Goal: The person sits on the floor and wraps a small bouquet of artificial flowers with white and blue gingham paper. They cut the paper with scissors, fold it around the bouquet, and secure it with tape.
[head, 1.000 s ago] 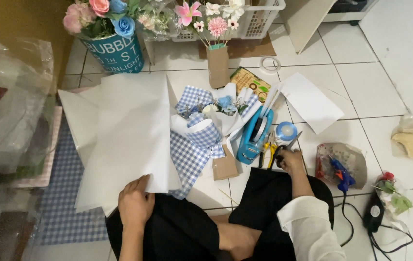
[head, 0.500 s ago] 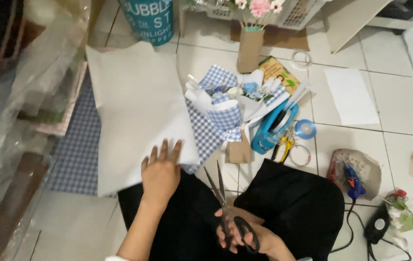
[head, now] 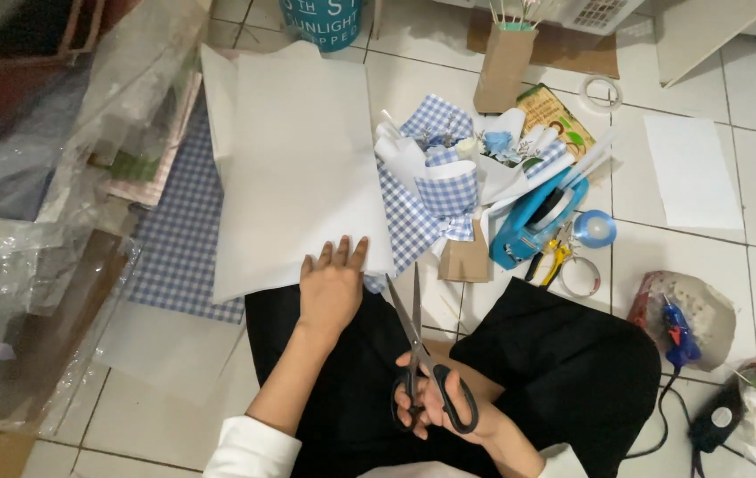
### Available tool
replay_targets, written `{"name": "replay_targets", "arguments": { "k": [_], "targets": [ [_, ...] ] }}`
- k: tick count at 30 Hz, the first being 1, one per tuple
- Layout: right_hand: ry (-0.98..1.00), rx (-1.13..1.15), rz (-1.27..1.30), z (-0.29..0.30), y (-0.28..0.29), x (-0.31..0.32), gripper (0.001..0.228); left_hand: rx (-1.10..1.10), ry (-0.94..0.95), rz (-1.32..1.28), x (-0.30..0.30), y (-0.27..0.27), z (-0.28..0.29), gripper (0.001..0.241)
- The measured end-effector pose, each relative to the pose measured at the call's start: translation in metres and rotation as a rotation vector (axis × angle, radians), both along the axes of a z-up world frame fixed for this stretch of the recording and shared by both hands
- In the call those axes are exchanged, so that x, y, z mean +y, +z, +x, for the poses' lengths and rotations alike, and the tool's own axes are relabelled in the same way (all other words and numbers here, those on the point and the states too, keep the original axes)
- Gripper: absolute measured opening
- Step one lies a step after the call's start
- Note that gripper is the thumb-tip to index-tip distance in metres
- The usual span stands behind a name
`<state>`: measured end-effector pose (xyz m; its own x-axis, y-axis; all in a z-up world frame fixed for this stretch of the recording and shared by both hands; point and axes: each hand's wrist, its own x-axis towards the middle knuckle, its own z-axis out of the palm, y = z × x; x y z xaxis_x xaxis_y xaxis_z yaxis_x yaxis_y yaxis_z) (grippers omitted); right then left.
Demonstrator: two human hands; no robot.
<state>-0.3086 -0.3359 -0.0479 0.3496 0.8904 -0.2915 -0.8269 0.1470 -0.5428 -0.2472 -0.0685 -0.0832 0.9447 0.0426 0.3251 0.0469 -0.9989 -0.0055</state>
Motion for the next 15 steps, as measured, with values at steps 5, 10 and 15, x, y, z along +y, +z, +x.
{"name": "replay_targets", "arguments": {
  "k": [5,10,15],
  "targets": [
    [-0.119,0.096,-0.038,0.014,-0.005,0.017,0.086,0.014,-0.033,0.036,0.002,0.003,-0.003,0.057],
    [-0.174,0.053,0.025,0.017,0.012,0.030,0.085,0.112,0.069,0.139,0.049,0.016,-0.010,0.081],
    [-0.184,0.109,0.015,0.013,0.026,0.046,0.095,0.100,0.035,0.208,0.051,0.042,-0.052,0.078]
  ]
}}
